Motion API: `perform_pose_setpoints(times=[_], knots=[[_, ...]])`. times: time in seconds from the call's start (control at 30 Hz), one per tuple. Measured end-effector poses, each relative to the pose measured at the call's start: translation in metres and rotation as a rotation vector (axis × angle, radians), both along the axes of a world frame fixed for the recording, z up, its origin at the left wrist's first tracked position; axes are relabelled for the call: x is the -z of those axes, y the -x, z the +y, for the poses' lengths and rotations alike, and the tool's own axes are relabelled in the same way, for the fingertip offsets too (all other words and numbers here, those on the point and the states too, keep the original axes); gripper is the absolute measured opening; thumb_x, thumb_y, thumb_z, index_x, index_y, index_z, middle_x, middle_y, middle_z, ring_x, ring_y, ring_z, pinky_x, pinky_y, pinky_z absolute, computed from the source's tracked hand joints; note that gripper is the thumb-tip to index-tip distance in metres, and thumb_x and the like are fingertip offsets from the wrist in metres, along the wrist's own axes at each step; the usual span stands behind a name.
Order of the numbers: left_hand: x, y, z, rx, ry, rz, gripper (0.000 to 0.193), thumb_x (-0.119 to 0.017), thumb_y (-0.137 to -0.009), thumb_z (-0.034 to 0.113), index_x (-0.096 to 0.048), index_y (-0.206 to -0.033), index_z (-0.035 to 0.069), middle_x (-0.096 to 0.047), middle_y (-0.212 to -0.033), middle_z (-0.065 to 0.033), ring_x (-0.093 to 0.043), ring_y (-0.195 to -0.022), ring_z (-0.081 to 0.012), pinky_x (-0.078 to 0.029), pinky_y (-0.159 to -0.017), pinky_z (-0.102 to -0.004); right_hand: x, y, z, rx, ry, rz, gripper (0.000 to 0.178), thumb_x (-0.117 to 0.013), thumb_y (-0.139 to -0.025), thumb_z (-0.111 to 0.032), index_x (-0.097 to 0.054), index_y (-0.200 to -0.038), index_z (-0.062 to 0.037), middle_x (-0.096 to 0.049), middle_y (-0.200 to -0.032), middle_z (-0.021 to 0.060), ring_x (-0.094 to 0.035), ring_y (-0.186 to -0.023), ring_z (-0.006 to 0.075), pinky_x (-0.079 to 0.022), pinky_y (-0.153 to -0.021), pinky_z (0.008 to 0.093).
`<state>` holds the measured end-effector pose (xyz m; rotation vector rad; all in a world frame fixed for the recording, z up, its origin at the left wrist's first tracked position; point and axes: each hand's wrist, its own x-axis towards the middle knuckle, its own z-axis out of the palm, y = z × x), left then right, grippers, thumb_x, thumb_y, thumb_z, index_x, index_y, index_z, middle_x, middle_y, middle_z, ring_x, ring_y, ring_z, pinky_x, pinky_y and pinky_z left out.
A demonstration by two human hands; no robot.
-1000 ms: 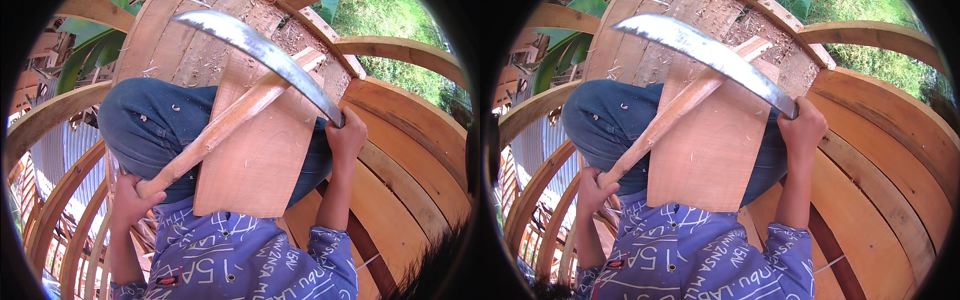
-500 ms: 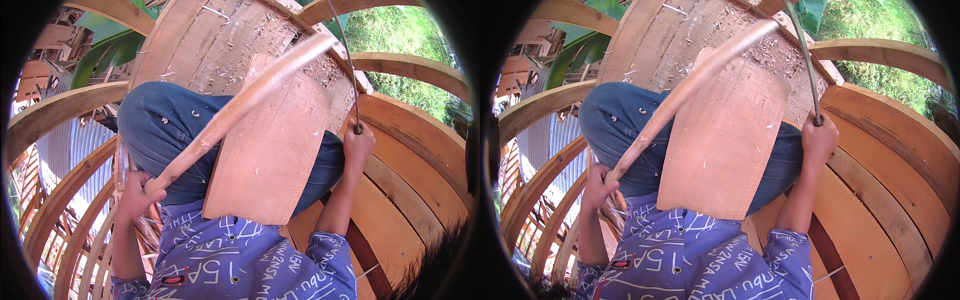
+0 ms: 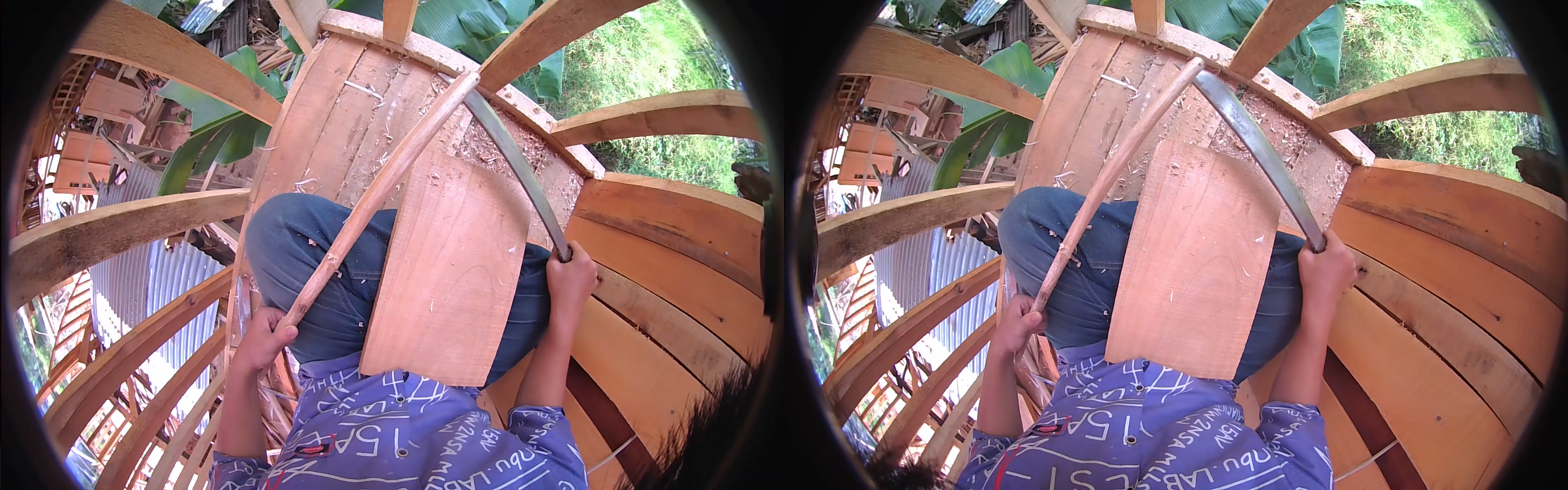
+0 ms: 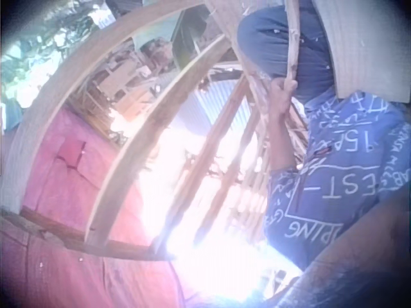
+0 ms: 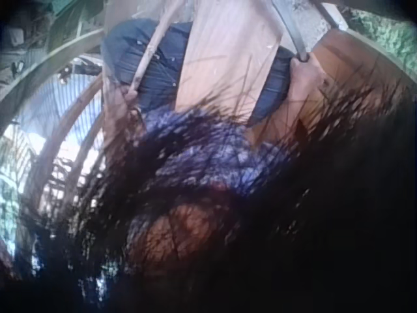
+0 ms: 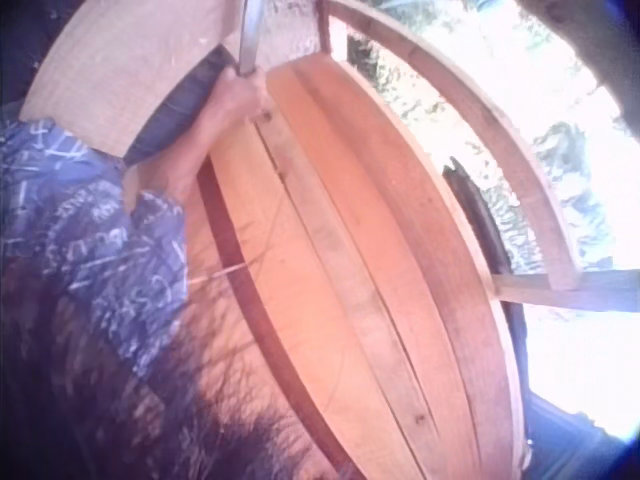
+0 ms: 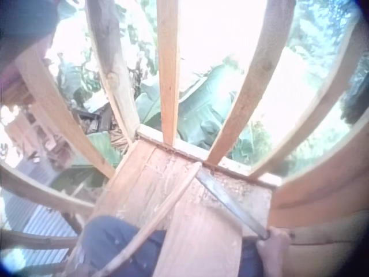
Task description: The person sits cross-legged on a wooden platform and uses a large curved blade to shave and shape a rectangular piece of wood. They hold the wood steady with their left hand while repeatedly drawing the blade across the surface with their right hand to remove thin layers of material.
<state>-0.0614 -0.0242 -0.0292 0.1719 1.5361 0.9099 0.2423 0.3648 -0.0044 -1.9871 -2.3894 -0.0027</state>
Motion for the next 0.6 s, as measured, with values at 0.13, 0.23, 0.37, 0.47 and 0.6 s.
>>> perform_pose_setpoints(times=[0.13, 0.23, 0.37, 0.47, 0.6], knots=[[-0.003, -0.001, 0.001, -0.005, -0.035, -0.046, 0.051, -0.078, -0.073, 0.051, -0.055, -0.067, 0.006, -0.046, -0.060, 0.0058, -0.040, -0.054, -0.0040, -0.029, -0.046, -0.0245, 0.007, -0.002, 0.000, 0.010, -0.039, -0.052, 0.013, -0.065, -0.071, -0.017, -0.069, -0.081, -0.0089, -0.066, -0.073, 0.0164, -0.065, -0.072, 0.0380, -0.050, -0.065, 0.0480], [-0.004, -0.007, 0.005, -0.014, -0.029, 0.047, 0.040, -0.078, -0.076, 0.038, -0.057, -0.070, 0.004, -0.048, -0.062, 0.0054, -0.041, -0.056, -0.0039, -0.031, -0.048, -0.0241, 0.011, -0.002, -0.003, 0.010, -0.050, -0.051, 0.011, -0.064, -0.072, -0.016, -0.067, -0.079, -0.0086, -0.067, -0.074, 0.0156, -0.066, -0.072, 0.0365, -0.050, -0.064, 0.0471], [-0.012, -0.013, 0.009, 0.053, 0.034, 0.270, 0.033, -0.077, -0.076, 0.029, -0.061, -0.073, 0.001, -0.052, -0.064, 0.0021, -0.046, -0.058, -0.0058, -0.036, -0.050, -0.0259, 0.011, -0.005, -0.005, -0.041, -0.074, -0.004, 0.007, -0.064, -0.070, -0.013, -0.064, -0.076, -0.0076, -0.066, -0.073, 0.0145, -0.066, -0.071, 0.0352, -0.050, -0.062, 0.0459], [-0.020, -0.023, 0.015, 0.100, 0.057, 0.456, 0.035, -0.079, -0.074, 0.030, -0.062, -0.071, -0.001, -0.053, -0.061, 0.0010, -0.048, -0.057, -0.0082, -0.038, -0.052, -0.0285, 0.011, -0.008, -0.005, -0.094, -0.073, -0.002, 0.006, -0.064, -0.069, -0.012, -0.063, -0.074, -0.0075, -0.066, -0.073, 0.0140, -0.066, -0.069, 0.0346, -0.050, -0.061, 0.0452], [-0.026, -0.034, 0.018, 0.096, 0.048, 0.588, 0.041, -0.079, -0.072, 0.035, -0.061, -0.067, -0.001, -0.050, -0.057, 0.0007, -0.047, -0.054, -0.0087, -0.038, -0.051, -0.0293, 0.014, -0.007, -0.004, -0.125, -0.049, -0.061, 0.007, -0.064, -0.069, -0.013, -0.064, -0.074, -0.0080, -0.066, -0.074, 0.0129, -0.066, -0.068, 0.0328, -0.051, -0.062, 0.0437]])
